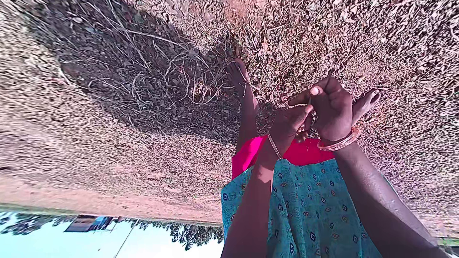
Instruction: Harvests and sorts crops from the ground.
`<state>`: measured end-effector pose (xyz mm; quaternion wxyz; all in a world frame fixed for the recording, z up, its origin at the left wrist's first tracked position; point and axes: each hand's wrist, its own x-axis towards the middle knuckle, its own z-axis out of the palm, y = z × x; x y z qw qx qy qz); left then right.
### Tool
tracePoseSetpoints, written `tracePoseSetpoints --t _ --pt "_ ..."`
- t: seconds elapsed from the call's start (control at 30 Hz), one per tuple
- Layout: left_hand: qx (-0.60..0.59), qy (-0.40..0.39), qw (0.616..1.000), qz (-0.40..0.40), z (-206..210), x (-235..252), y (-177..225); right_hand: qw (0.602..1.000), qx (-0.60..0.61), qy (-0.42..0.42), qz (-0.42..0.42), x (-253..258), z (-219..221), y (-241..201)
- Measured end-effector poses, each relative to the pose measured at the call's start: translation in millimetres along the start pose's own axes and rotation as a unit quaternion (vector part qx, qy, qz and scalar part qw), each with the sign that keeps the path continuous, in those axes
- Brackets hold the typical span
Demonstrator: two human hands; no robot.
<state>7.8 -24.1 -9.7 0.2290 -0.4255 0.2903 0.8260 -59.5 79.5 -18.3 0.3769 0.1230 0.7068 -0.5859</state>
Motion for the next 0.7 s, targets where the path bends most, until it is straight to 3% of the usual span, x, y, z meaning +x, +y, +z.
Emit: tracePoseSetpoints --t 0.1,0.2,0.27,0.33,0.37,0.43,0.47,0.53,0.6,0.7 --pt "0.020 -0.029 0.999 -0.009 2.9 -0.3 -2.7 0.989 0.127 0.042 0.065 -4.2 8.6 -4.4" --pt "0.068 -0.060 0.996 -0.017 0.1 0.1 -1.8 0.972 0.210 0.078 0.076 -2.1 10.5 1.3" --pt "0.115 -0.094 0.984 -0.102 -5.5 -5.6 2.4 0.938 0.290 0.169 0.087 13.4 -1.8 0.9" --pt "0.167 -0.098 0.962 -0.190 -6.9 -14.6 1.3 0.919 0.281 0.262 0.085 48.4 -35.9 1.9" --pt "0.156 -0.091 0.963 -0.201 -6.5 -16.0 2.0 0.942 0.200 0.259 0.077 68.8 -53.0 8.2" --pt "0.038 -0.085 0.986 -0.140 -10.9 -15.2 4.5 0.989 -0.063 0.114 0.075 105.1 -60.6 29.9" --pt "-0.053 -0.096 0.989 -0.100 -13.6 -14.3 4.3 0.981 -0.177 0.022 0.072 119.2 -47.6 41.6" --pt "-0.194 -0.126 0.972 -0.029 -14.9 -9.3 3.6 0.932 -0.340 -0.121 0.044 140.0 -0.7 63.2" --pt "-0.229 -0.136 0.964 -0.005 -14.7 -8.0 2.7 0.870 -0.447 -0.207 0.029 136.6 48.0 85.5" --pt "-0.233 -0.126 0.964 0.005 -15.9 -6.8 7.0 0.794 -0.504 -0.339 0.039 100.8 102.0 115.7"
